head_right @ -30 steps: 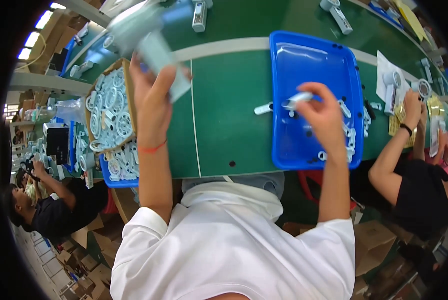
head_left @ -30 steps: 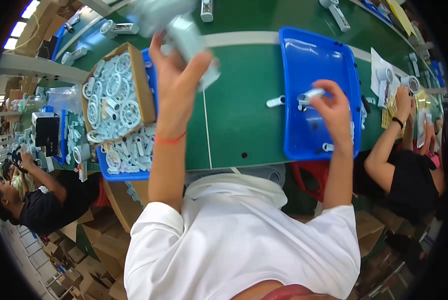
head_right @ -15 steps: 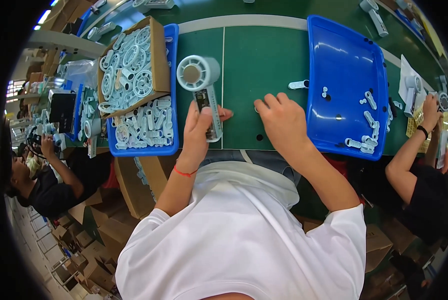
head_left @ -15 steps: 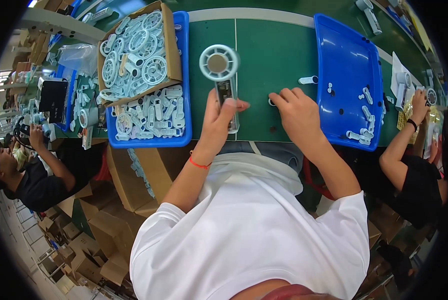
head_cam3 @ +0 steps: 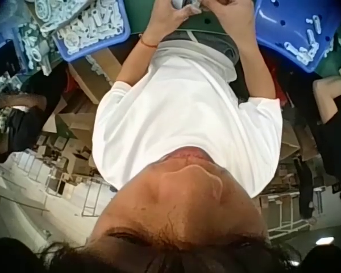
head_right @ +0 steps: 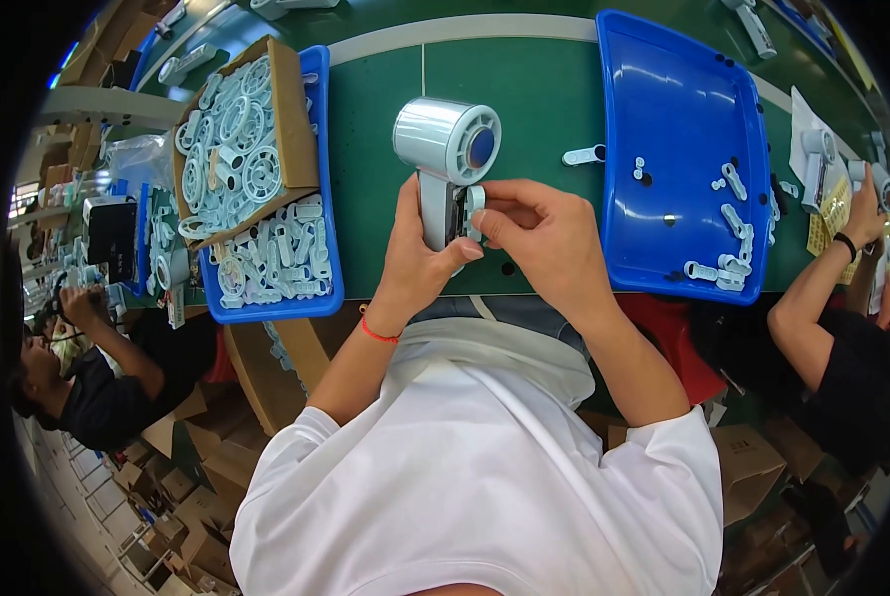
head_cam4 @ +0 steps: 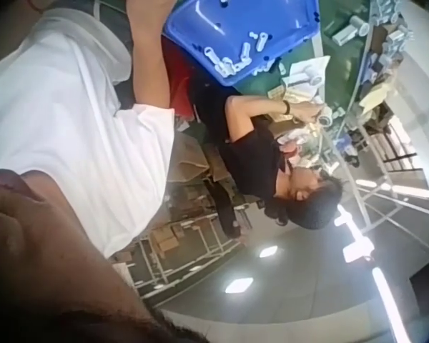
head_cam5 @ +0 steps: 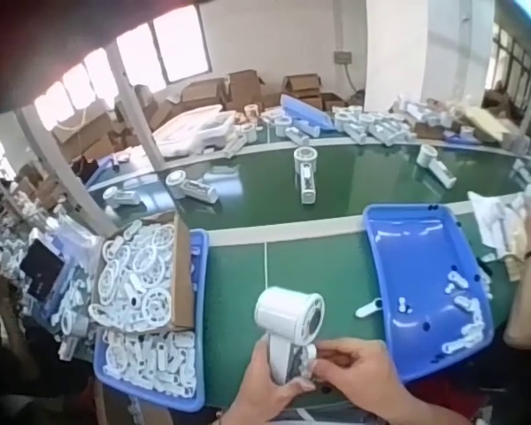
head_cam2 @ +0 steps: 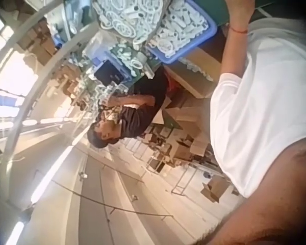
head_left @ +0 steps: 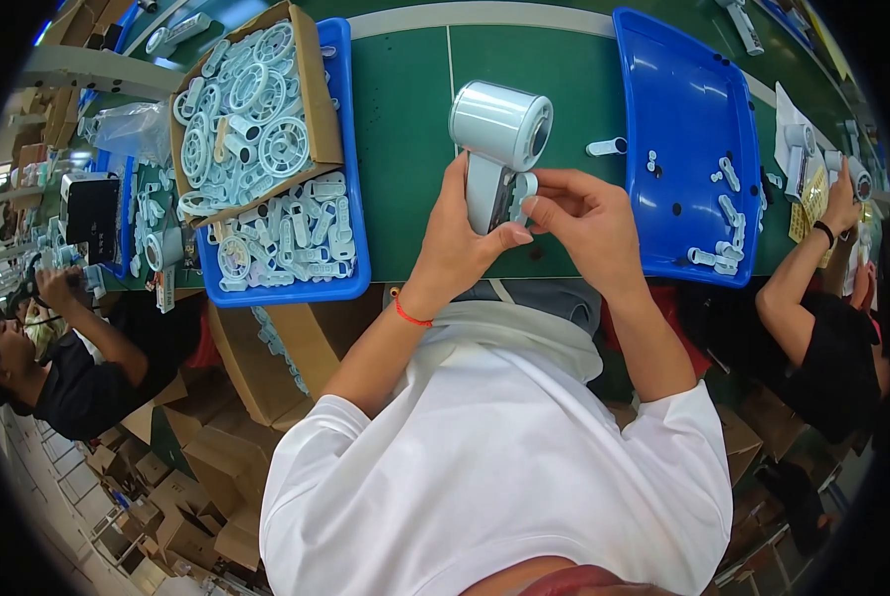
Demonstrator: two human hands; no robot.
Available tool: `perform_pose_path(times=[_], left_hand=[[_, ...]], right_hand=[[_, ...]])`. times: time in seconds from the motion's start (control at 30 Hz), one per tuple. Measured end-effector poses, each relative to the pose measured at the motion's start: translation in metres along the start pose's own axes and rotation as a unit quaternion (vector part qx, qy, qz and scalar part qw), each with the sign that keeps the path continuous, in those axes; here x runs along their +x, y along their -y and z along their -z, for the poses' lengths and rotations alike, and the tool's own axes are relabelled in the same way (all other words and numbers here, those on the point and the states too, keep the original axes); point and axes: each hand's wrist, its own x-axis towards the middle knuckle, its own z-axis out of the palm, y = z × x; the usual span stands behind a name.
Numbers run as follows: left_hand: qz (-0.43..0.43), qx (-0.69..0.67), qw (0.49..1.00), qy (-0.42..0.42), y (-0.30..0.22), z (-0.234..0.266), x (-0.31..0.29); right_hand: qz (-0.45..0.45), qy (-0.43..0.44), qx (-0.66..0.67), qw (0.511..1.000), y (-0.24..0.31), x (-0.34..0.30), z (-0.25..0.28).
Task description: Assembling the outer casing and internal components of small handheld electric fans.
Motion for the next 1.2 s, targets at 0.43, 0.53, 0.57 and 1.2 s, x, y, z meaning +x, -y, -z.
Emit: perform_pose_path(times=[0.43, 0.53, 0.57, 1.2], left_hand=[[-0.037, 0.122, 0.992, -0.001, 0.000, -0.005, 0.002], [-0.042, 0.128, 0.991, 0.001, 0.000, -0.006, 0.001], [-0.041, 0.129, 0.991, 0.002, -0.001, -0.007, 0.001], [0.136, -0.103, 0.983, 0.075, -0.010, -0.003, 0.003]], right_hand=[[0.030, -0.039, -0.062, 0.997, -0.005, -0.001, -0.001], [0.029, -0.029, -0.040, 0.998, -0.008, 0.003, 0.003], [0.011, -0.018, -0.011, 1.000, -0.008, 0.004, 0.004], [0.075, 0.111, 0.172, 0.976, -0.025, 0.014, -0.003]])
